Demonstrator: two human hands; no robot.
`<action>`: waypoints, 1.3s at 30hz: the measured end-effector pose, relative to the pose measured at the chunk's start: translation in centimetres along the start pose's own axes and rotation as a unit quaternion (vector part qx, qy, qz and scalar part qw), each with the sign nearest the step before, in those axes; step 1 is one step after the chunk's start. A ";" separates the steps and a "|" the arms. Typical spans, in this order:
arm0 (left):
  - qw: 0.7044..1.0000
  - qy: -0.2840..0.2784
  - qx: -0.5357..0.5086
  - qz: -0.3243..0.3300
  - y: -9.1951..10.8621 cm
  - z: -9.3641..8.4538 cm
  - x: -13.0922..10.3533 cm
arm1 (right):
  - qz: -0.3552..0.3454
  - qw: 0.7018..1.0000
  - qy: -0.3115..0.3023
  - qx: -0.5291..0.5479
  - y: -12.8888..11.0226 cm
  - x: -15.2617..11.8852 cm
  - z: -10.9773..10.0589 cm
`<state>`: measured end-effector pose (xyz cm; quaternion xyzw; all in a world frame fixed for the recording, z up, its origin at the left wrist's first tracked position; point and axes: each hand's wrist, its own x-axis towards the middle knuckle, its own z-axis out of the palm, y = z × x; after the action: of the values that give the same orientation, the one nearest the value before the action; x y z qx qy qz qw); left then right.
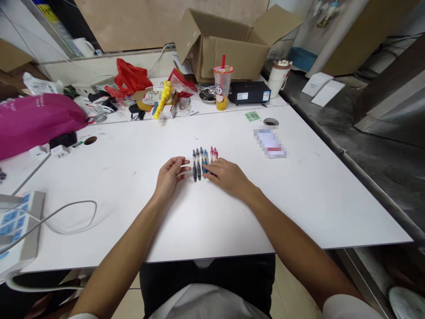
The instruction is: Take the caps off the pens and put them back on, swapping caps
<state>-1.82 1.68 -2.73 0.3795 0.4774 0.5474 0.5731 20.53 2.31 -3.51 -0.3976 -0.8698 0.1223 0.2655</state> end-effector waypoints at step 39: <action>1.000 -0.007 0.010 0.000 0.2 0.2 -0.2 | -0.032 0.996 -0.006 -0.085 0.6 0.0 0.6</action>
<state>-1.70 1.51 -2.47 0.3894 0.4790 0.5401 0.5721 20.52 2.68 -4.28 -0.3903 -0.8908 0.0420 0.2288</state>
